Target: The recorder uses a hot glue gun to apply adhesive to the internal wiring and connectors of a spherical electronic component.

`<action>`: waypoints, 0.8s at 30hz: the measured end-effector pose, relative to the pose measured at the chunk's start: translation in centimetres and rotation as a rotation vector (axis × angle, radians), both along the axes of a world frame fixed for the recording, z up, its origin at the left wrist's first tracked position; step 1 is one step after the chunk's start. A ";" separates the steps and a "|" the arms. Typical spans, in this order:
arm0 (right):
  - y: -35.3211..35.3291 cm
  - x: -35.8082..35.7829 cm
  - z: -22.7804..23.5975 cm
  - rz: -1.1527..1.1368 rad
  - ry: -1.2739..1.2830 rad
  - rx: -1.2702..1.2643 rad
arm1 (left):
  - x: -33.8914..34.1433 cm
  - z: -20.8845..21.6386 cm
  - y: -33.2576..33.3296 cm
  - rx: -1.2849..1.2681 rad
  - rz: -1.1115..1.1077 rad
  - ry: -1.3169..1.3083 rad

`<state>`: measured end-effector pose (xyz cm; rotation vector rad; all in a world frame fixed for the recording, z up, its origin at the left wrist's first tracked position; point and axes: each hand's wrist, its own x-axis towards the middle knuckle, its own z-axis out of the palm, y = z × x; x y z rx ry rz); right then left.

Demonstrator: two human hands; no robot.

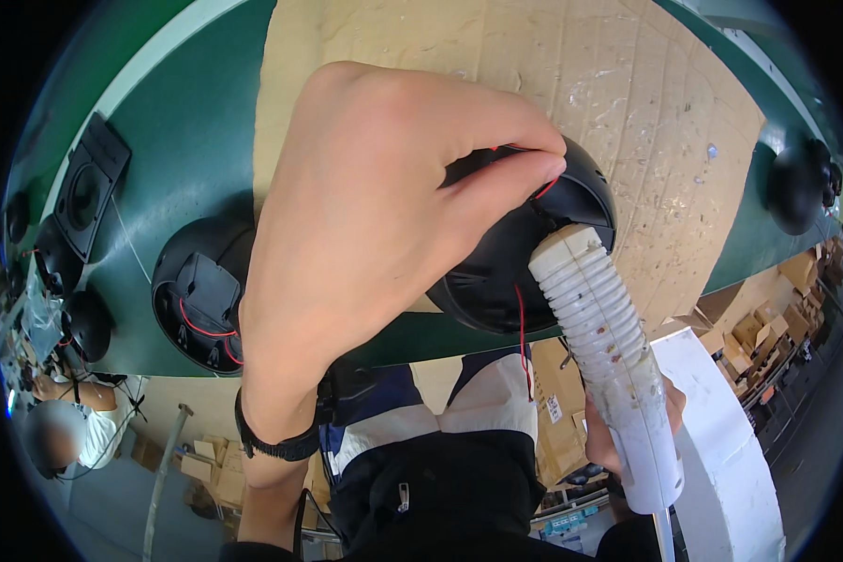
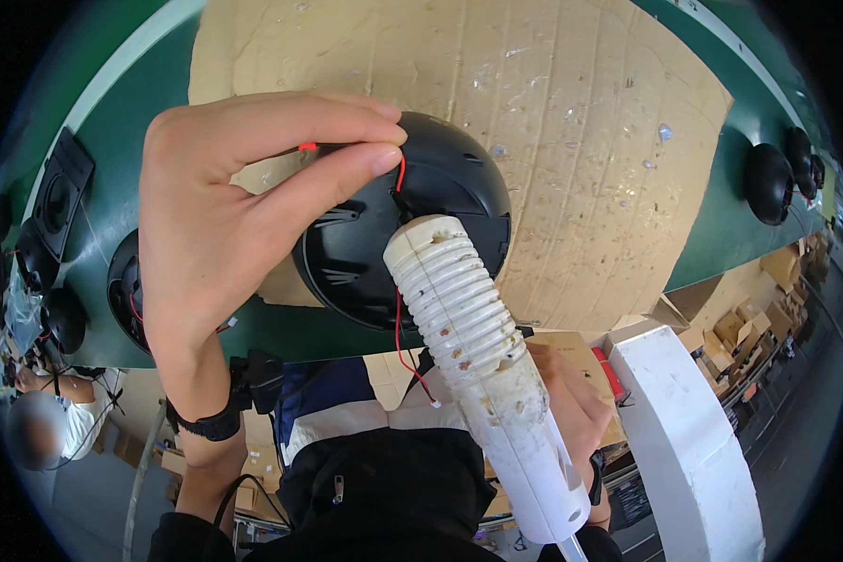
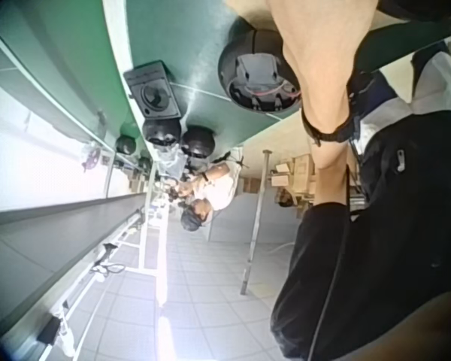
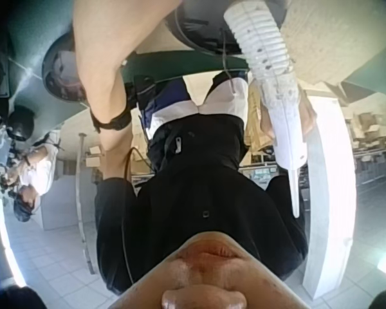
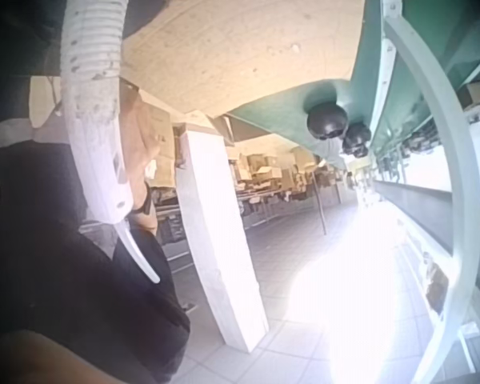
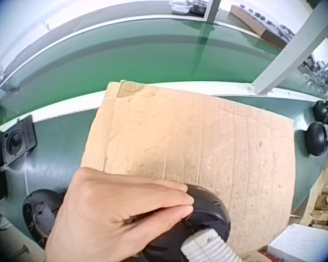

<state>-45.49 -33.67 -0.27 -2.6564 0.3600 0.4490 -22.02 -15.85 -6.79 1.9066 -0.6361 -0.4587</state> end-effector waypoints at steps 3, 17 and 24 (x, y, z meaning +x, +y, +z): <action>-0.3 0.3 0.0 -0.013 -0.005 0.060 | 0.0 0.4 0.1 0.028 0.001 0.011; 0.4 2.7 -0.8 -0.068 -0.191 0.254 | -4.3 2.1 2.7 0.111 0.044 -0.225; -0.3 1.6 0.3 0.055 -0.087 0.034 | -3.5 1.8 2.6 0.068 0.064 -0.274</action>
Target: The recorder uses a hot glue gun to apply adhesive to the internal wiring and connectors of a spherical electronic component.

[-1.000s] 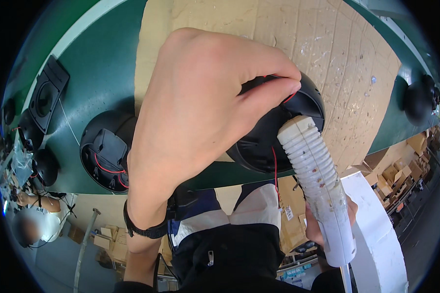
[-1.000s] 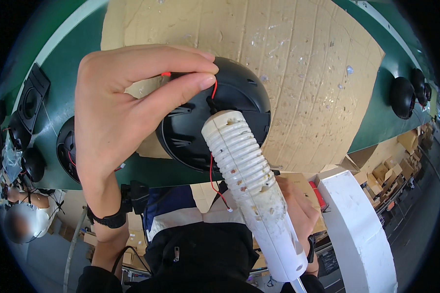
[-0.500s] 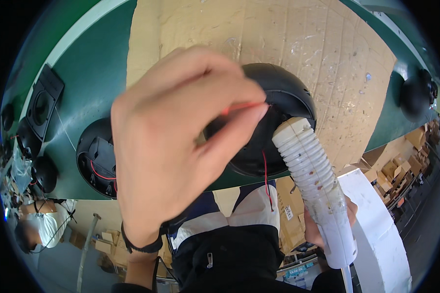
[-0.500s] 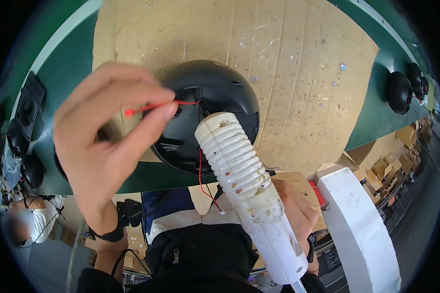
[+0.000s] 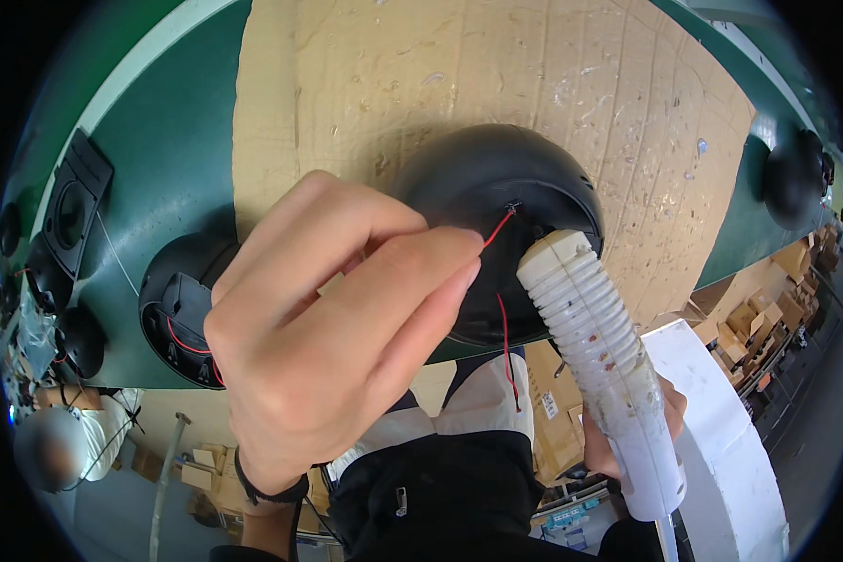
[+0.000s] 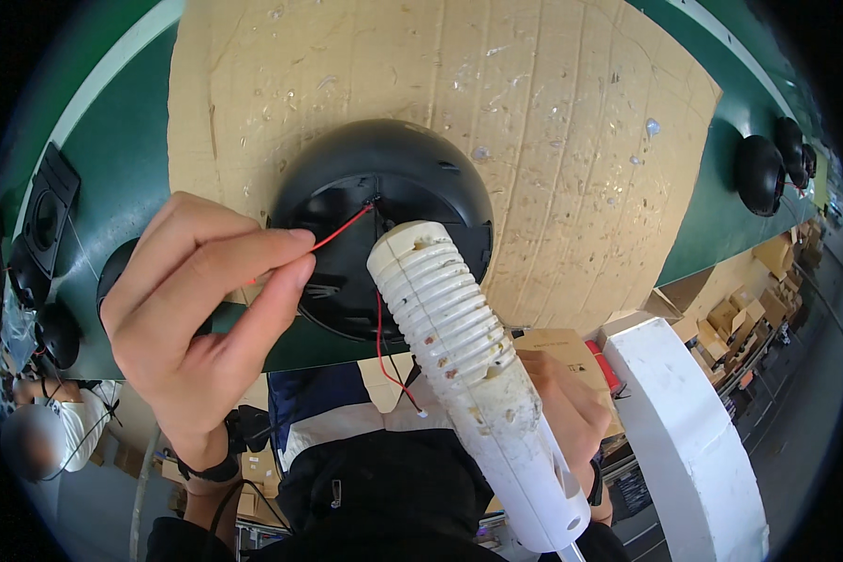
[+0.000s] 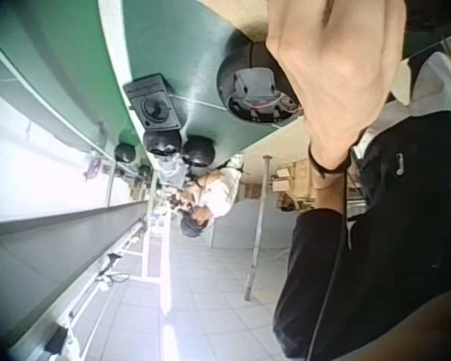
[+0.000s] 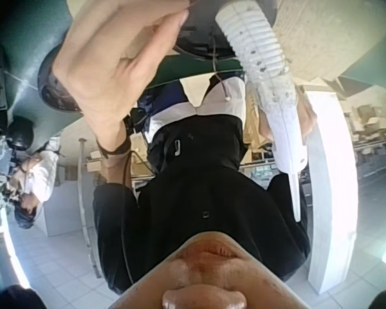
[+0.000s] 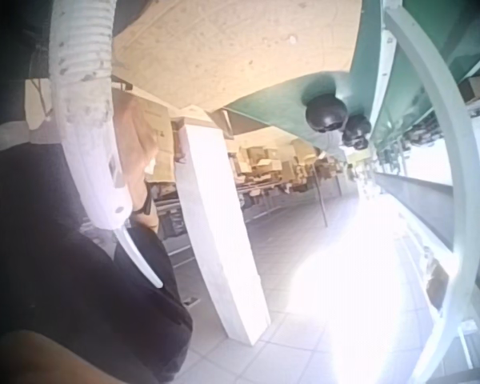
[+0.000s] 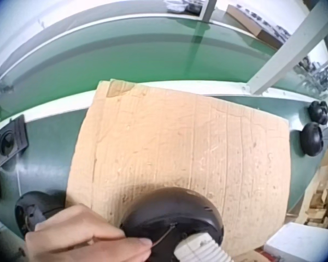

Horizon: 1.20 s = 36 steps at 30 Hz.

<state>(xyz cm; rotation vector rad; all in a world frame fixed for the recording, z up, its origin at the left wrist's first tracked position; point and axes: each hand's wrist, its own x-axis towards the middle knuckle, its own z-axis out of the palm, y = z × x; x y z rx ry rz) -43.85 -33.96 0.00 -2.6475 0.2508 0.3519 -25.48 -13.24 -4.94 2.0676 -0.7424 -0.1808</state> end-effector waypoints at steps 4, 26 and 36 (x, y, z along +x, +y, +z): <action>0.3 0.1 0.5 -0.008 0.137 -0.056 | 0.2 -0.1 -0.6 -0.020 0.042 0.002; 0.5 -0.3 0.0 -0.137 0.038 0.211 | -7.1 -1.8 1.5 0.041 -0.480 -0.087; -0.8 -4.0 -3.5 -0.217 -0.047 0.252 | -6.5 -1.6 2.6 -0.169 -0.221 -0.108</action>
